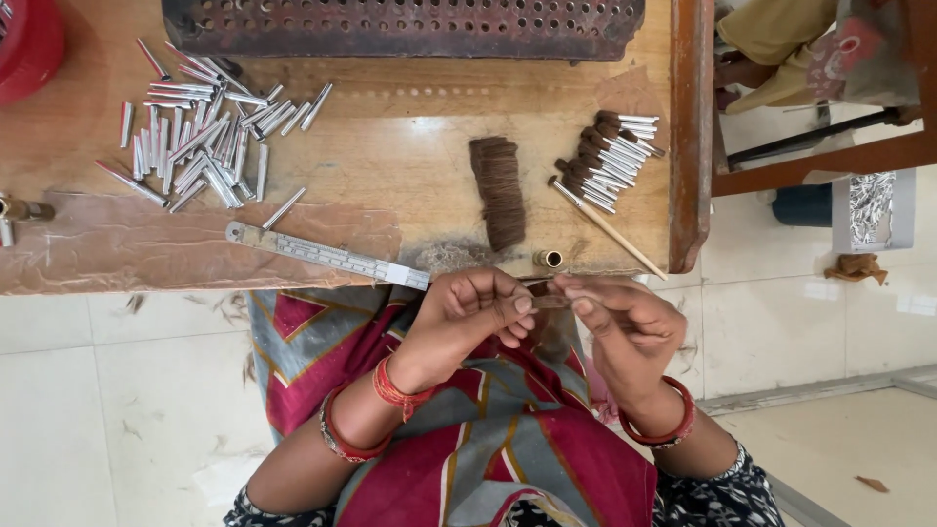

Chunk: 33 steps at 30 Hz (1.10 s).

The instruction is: Assembling and sorting makeup brushes at a manufacturing workstation, including inserting hair into ferrules and sorting the finished brushes.

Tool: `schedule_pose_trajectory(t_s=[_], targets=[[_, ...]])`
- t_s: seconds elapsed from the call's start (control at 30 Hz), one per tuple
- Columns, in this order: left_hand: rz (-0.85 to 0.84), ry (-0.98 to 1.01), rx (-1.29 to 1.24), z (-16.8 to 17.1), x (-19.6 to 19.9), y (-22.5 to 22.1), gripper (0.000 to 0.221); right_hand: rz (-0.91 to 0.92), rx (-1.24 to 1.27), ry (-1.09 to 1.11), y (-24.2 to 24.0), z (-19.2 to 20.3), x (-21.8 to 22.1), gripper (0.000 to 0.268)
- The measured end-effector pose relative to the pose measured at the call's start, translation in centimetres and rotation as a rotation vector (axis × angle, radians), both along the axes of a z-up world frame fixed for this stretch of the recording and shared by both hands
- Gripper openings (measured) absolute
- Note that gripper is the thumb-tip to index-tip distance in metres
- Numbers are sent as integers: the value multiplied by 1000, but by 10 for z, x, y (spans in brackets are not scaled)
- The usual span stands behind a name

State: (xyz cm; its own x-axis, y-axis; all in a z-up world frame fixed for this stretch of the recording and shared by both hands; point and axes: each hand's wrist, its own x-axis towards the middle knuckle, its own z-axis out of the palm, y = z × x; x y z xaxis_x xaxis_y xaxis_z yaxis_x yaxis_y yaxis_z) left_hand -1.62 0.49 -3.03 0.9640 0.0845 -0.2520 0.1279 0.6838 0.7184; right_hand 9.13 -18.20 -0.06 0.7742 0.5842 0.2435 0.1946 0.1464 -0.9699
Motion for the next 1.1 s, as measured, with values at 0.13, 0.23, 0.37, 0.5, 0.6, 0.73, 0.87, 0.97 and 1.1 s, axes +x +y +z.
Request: schedule_pose_trajectory(t_s=[0.13, 0.23, 0.37, 0.5, 0.6, 0.73, 0.87, 0.97, 1.1], targets=[[19, -31, 124, -2, -4, 6, 11, 150, -282, -108, -11, 9, 17, 9], [15, -12, 239, 15, -6, 8, 10, 301, -763, -205, 7, 32, 15, 23], [-33, -37, 422, 29, -6, 3, 10, 269, -534, -371, 7, 39, 12, 39], [-7, -40, 398, 26, -8, 1, 11, 282, -456, -535, 11, 43, 11, 41], [9, -32, 406, 31, -9, -1, 11, 257, -449, -623, 11, 42, 9, 39], [-6, -71, 358, 23, -10, 0, 13, 219, -356, -661, 13, 36, 3, 32], [-60, -127, 297, 16, -13, 5, 12, 162, -409, -811, 12, 33, -2, 28], [-55, -139, 322, 19, -18, 11, 13, 130, -382, -809, 20, 38, -8, 27], [200, -79, 881, 50, -35, 42, 10, 15, -411, -735, 22, 38, -11, 21]])
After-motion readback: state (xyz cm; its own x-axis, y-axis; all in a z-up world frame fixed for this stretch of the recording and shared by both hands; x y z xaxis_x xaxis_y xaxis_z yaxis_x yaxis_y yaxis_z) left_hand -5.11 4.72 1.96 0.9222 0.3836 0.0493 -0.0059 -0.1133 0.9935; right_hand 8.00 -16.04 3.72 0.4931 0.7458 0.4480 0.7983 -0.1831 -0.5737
